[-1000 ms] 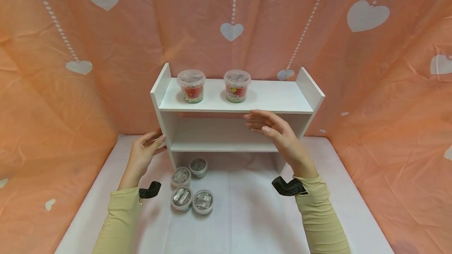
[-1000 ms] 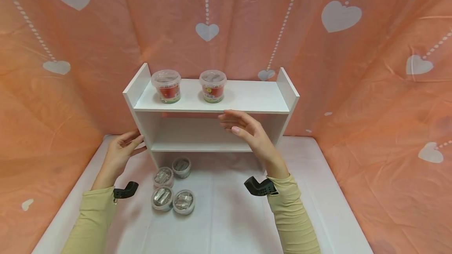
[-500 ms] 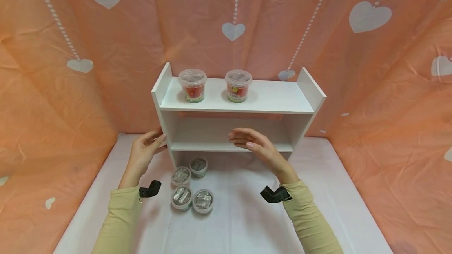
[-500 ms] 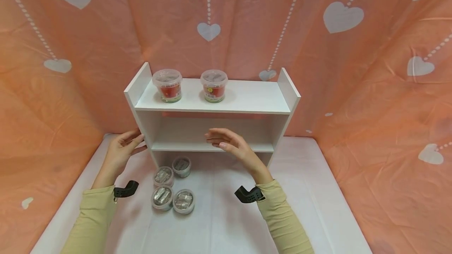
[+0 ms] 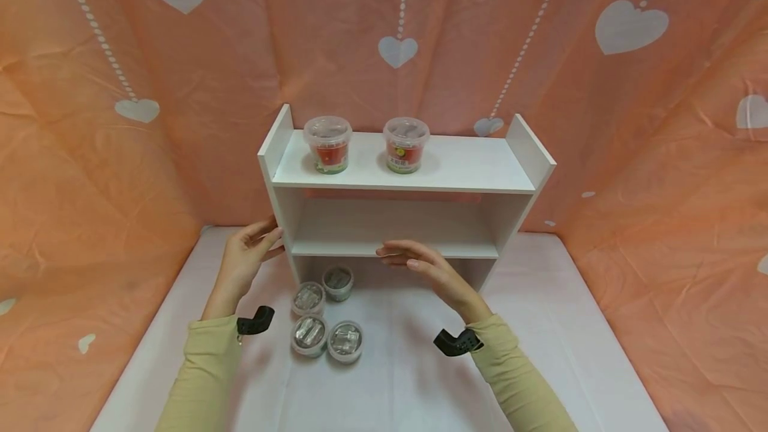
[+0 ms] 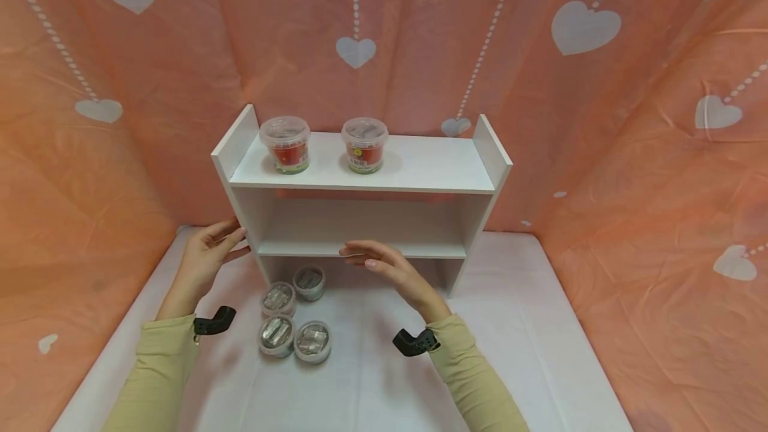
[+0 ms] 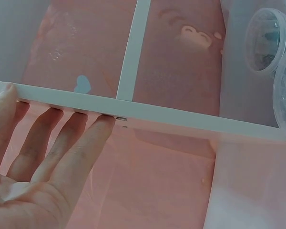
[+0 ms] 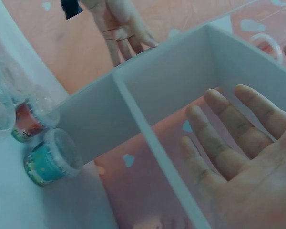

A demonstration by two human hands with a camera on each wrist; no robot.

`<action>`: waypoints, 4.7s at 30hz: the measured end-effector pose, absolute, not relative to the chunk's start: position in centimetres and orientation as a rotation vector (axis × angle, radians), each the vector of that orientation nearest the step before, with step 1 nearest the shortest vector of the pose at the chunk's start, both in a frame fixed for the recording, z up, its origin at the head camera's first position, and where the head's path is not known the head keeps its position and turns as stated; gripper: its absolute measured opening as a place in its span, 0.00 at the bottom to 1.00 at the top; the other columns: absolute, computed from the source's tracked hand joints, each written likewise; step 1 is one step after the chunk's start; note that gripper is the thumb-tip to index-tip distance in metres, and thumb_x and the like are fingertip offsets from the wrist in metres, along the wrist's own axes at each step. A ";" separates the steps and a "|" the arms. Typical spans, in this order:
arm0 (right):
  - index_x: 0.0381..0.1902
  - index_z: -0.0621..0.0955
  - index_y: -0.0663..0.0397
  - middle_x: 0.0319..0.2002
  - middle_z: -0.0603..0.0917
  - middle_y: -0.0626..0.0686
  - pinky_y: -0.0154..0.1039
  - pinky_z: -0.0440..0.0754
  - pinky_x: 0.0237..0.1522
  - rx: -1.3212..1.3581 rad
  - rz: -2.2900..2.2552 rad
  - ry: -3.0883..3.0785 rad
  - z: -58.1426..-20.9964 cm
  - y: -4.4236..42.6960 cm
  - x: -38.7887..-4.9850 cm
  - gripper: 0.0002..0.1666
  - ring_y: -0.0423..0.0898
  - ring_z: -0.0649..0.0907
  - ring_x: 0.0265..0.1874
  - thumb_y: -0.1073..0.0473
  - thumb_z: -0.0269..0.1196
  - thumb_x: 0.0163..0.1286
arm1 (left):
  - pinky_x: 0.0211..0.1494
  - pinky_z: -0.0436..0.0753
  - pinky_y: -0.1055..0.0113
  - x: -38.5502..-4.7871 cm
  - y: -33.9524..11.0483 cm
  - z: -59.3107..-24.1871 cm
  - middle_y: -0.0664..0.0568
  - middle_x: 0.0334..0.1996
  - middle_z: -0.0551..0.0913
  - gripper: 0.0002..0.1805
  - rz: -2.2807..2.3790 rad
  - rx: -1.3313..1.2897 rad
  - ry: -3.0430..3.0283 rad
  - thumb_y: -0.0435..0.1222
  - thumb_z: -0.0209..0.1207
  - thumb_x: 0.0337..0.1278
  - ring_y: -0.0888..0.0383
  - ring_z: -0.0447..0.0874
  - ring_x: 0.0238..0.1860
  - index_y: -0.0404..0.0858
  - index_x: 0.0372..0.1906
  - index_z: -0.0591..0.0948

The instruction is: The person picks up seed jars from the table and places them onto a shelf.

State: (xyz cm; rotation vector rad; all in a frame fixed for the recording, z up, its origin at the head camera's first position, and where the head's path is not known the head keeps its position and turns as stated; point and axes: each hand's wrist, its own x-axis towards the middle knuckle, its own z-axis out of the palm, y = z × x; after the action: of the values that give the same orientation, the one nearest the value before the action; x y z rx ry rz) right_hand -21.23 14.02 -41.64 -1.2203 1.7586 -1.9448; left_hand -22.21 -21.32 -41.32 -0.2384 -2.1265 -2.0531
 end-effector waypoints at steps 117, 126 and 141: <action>0.64 0.70 0.64 0.60 0.74 0.56 0.37 0.71 0.63 -0.844 -1.708 1.834 -56.4 8.2 -18.6 0.39 0.45 0.74 0.60 0.75 0.70 0.54 | 0.49 0.82 0.57 -22.2 -21.3 -41.3 0.38 0.59 0.74 0.29 -2.061 -0.232 -2.130 0.37 0.59 0.64 0.65 0.80 0.47 0.24 0.64 0.68; 0.65 0.70 0.59 0.60 0.75 0.54 0.37 0.72 0.62 -0.809 -1.700 1.869 -56.1 9.0 -18.9 0.39 0.45 0.74 0.60 0.71 0.71 0.55 | 0.50 0.81 0.57 -22.1 -21.3 -41.3 0.33 0.61 0.70 0.29 -2.070 -0.218 -2.140 0.37 0.59 0.65 0.66 0.80 0.47 0.24 0.65 0.68; 0.65 0.68 0.63 0.60 0.75 0.60 0.40 0.73 0.61 -0.753 -1.767 1.889 -56.1 10.8 -19.5 0.37 0.49 0.75 0.58 0.68 0.70 0.59 | 0.49 0.82 0.59 -22.1 -21.3 -41.2 0.30 0.63 0.67 0.29 -2.068 -0.215 -2.148 0.36 0.58 0.65 0.66 0.80 0.46 0.23 0.65 0.67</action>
State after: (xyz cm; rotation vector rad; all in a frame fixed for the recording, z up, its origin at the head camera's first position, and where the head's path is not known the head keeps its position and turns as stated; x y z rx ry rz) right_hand -19.48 10.77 -56.06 -0.7531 1.8892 -1.7673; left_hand -22.13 -21.28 -41.23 -0.2146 -2.1476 -2.0680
